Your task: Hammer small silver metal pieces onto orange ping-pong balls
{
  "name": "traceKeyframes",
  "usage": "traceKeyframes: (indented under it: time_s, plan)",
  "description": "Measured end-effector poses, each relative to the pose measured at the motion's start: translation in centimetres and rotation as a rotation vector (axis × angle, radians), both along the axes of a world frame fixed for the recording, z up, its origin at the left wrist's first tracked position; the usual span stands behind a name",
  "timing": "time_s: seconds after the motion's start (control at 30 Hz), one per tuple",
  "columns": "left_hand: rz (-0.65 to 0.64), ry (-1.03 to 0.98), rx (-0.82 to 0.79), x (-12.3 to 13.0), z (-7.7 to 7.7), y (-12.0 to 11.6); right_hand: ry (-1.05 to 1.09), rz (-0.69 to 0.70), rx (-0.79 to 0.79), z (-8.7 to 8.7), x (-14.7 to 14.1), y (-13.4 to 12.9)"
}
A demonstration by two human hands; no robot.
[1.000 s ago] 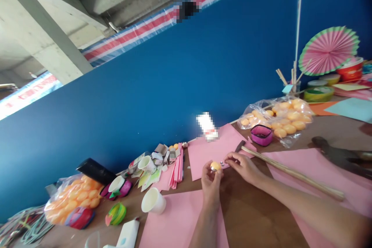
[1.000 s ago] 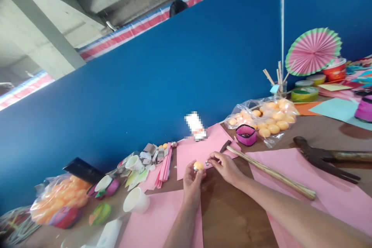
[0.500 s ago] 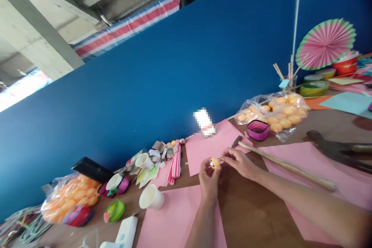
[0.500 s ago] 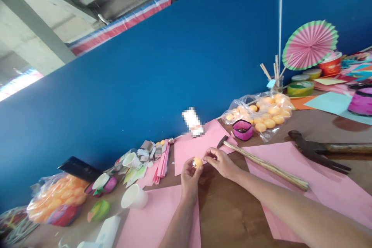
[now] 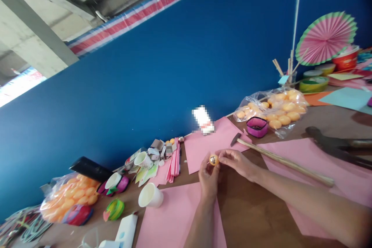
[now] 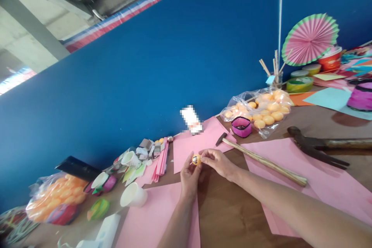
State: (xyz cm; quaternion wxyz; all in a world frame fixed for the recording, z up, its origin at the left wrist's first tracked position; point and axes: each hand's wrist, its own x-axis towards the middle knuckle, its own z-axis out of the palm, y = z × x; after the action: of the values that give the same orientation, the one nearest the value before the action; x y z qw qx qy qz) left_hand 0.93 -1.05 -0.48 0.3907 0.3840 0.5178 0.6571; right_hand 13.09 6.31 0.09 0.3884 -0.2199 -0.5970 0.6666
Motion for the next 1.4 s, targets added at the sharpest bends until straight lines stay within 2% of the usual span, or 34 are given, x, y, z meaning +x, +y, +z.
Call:
traceKeyframes:
  time_s: [0.47, 1.4]
  plan:
    - [0.041, 0.142, -0.030, -0.32, -0.61, 0.25, -0.033, 0.027, 0.013, 0.48, 0.17, -0.04]
    - [0.034, 0.146, -0.034, -0.23, -0.47, 0.13, -0.089, 0.022, 0.078, 0.59, 0.17, -0.18]
